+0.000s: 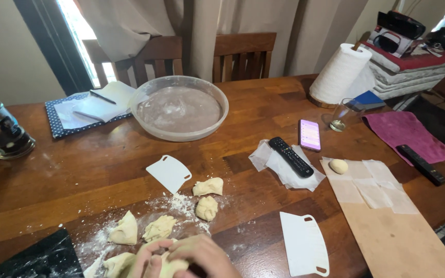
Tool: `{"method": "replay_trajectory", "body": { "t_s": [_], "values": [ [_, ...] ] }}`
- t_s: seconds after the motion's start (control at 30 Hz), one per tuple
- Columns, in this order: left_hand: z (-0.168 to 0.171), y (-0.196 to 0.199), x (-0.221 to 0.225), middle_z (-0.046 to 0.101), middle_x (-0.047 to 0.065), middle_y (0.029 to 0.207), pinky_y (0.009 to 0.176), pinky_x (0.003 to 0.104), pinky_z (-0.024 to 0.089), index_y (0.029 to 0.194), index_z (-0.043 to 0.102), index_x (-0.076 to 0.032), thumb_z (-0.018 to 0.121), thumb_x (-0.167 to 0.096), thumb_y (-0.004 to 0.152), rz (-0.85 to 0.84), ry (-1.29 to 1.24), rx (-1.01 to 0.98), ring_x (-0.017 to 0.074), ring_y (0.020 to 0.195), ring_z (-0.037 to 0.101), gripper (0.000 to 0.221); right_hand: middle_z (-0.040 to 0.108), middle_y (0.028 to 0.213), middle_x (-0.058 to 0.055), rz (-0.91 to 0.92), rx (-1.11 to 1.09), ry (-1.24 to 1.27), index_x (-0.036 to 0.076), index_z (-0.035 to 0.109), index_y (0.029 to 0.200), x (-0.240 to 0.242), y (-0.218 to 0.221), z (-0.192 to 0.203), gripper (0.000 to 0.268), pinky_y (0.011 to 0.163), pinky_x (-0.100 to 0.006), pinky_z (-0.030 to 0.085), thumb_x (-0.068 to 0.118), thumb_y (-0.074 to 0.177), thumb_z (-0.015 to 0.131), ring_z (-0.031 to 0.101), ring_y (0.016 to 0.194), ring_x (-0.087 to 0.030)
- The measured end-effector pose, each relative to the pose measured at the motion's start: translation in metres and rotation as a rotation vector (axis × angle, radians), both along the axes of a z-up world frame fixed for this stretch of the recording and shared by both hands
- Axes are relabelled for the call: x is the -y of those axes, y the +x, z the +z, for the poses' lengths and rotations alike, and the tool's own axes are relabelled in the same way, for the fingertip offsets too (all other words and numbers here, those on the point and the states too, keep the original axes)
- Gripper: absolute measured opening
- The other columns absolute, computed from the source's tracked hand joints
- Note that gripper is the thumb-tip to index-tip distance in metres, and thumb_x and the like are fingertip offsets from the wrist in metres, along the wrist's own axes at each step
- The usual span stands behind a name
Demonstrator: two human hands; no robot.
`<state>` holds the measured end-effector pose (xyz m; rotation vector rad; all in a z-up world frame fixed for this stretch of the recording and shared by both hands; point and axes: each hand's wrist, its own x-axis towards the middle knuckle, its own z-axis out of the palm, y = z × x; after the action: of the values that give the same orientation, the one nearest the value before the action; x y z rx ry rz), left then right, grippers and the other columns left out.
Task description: Weighing pieces of dough on a scale and rolling them into balls by hand
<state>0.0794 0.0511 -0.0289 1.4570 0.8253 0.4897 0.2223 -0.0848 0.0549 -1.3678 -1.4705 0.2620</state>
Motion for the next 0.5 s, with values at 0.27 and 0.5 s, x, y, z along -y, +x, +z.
{"method": "replay_trajectory", "body": {
  "t_s": [0.27,0.5],
  "values": [
    [0.024,0.006,0.015,0.095,0.012,0.085,0.070,0.030,0.061,0.103,0.093,-0.004,0.090,-0.024,0.073,0.246,0.012,0.173,0.0210,0.075,0.080,0.035,0.073,0.122,-0.010,0.175,-0.858,-0.087,0.002,0.063,0.134,0.001,0.007,-0.032,0.044,0.098,-0.028,0.057,0.011,0.096,0.085,0.072,0.111,-0.016],
    [0.049,0.003,0.015,0.093,0.011,0.126,0.101,0.030,0.060,0.129,0.085,-0.007,0.084,-0.017,0.084,0.180,-0.083,0.230,0.0204,0.112,0.084,0.046,0.081,0.116,-0.012,0.018,-0.595,-0.097,0.002,0.071,0.125,0.002,0.003,-0.019,0.030,0.085,-0.029,0.065,0.014,0.099,0.079,0.078,0.095,-0.016]
  ]
}}
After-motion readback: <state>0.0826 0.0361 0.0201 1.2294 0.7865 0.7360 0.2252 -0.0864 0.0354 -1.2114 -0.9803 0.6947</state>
